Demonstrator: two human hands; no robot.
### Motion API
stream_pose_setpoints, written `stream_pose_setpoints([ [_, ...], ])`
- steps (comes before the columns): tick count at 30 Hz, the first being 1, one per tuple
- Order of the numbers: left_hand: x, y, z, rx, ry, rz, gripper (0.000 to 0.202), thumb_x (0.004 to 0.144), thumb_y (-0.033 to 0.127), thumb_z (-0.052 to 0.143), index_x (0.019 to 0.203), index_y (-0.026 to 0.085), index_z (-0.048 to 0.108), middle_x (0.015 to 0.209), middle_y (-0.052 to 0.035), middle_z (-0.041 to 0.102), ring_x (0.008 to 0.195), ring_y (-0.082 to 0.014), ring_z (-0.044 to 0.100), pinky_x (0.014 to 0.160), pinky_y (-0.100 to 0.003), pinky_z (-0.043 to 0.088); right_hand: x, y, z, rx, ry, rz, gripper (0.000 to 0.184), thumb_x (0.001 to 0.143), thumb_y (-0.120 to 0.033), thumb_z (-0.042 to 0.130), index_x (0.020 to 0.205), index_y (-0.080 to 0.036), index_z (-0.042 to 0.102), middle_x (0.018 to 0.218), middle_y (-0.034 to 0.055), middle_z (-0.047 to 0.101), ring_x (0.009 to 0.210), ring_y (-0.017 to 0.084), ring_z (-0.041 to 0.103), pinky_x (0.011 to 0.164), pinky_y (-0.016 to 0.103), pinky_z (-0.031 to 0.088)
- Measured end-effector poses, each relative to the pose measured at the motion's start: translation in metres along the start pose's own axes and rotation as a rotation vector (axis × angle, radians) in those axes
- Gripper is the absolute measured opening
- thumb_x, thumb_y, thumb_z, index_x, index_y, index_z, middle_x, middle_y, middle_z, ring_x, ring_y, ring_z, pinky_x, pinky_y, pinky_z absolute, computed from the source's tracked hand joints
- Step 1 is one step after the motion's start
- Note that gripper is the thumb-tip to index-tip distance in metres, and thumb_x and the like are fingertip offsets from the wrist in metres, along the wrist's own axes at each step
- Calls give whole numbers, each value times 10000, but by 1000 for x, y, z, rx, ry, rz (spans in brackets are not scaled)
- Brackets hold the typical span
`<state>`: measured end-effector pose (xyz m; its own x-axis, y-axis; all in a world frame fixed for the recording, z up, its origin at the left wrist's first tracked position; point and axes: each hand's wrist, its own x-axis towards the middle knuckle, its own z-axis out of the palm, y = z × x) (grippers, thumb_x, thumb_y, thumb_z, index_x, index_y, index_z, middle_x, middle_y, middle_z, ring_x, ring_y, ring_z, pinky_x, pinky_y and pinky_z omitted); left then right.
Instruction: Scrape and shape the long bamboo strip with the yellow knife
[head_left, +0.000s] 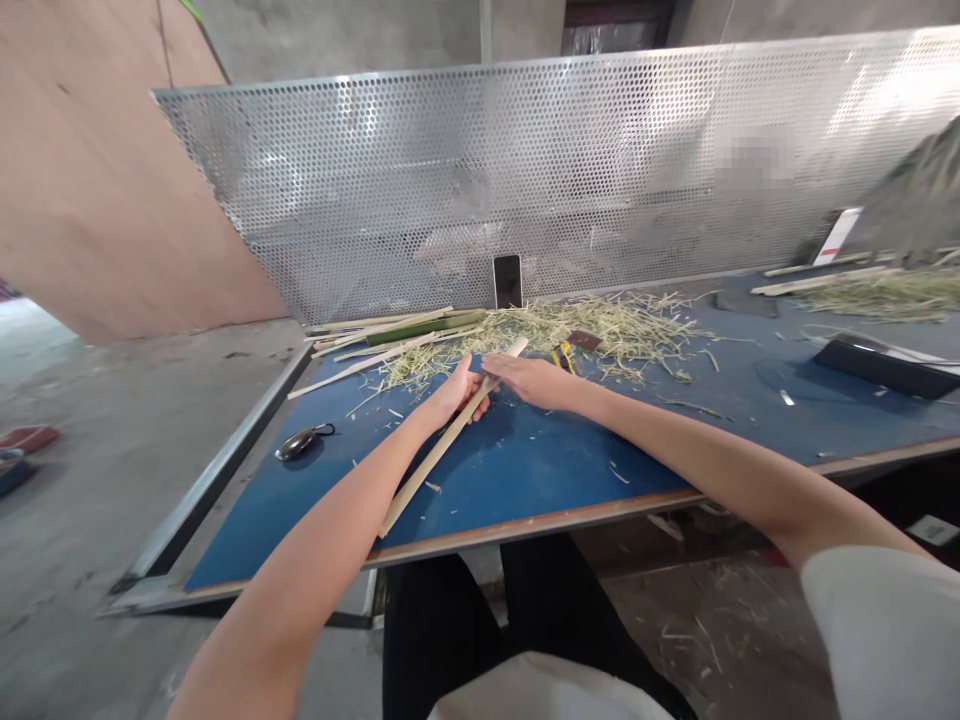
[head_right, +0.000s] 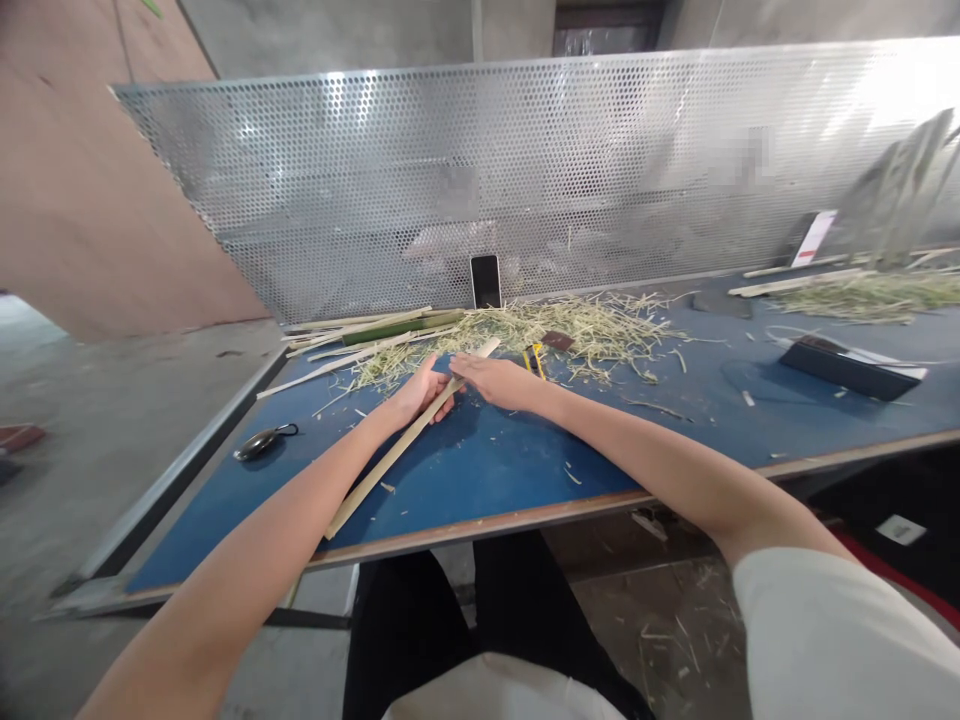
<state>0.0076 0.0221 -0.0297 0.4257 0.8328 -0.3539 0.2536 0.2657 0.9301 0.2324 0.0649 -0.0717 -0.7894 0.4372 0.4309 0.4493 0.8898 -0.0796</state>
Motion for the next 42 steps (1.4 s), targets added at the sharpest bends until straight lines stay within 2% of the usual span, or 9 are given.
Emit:
stream_pose_setpoints([
  [3,0,1,0,-4,2,-11,910,1004,766,-41,955,155,630,504,-38,563,367,-160,499,381,-242,388,4,-1,-3,23,-31,-42,590,1067,-168,404,1654,-226,422,1674,69,444,1542,238,426,1268,465,397],
  [10,-3,6,6,45,16,-45,892,1026,734,-16,951,154,659,534,-57,588,373,-159,501,393,-257,406,-6,38,-9,-10,17,223,533,1077,-218,410,1602,-212,507,1640,93,489,1537,295,427,1270,542,382],
  [18,-2,2,3,22,8,-10,881,1023,753,25,957,154,667,549,-64,596,397,-167,516,407,-259,417,2,-1,-4,59,-49,-19,555,1105,-239,368,1657,-245,422,1675,56,445,1545,236,421,1270,468,400],
  [22,-1,2,3,35,11,-19,905,1026,728,-31,961,148,661,551,-63,598,390,-161,511,401,-255,412,1,20,-11,85,-43,95,513,1120,-288,346,1603,-250,511,1653,50,480,1541,248,429,1284,493,374],
  [26,0,3,3,52,10,-33,914,1017,742,-35,969,152,662,548,-65,605,394,-165,521,402,-254,417,-3,36,-10,56,44,253,533,1101,-272,368,1619,-236,488,1650,66,483,1575,284,357,1293,571,333],
  [33,0,3,0,35,2,-26,910,1017,751,-14,951,152,669,562,-69,609,401,-168,530,400,-252,413,4,7,-9,103,-54,27,515,1134,-355,334,1620,-281,485,1678,16,445,1556,210,401,1294,448,349],
  [35,0,3,1,38,-1,-14,918,1008,771,-8,967,148,665,560,-67,608,404,-166,532,407,-249,421,3,15,-12,110,-52,46,506,1133,-367,333,1596,-282,520,1660,6,475,1544,207,421,1291,441,354],
  [39,0,3,4,69,7,-37,922,1020,720,-68,974,148,653,545,-69,609,388,-166,523,409,-252,425,-3,37,-14,44,30,225,504,1120,-330,348,1572,-233,549,1620,54,529,1541,258,427,1282,504,369],
  [42,-1,4,4,85,0,-48,905,1040,655,-100,967,151,648,544,-67,612,385,-168,530,408,-253,429,-4,29,-11,21,35,200,507,1117,-314,366,1588,-218,528,1615,68,537,1540,267,430,1281,509,376],
])
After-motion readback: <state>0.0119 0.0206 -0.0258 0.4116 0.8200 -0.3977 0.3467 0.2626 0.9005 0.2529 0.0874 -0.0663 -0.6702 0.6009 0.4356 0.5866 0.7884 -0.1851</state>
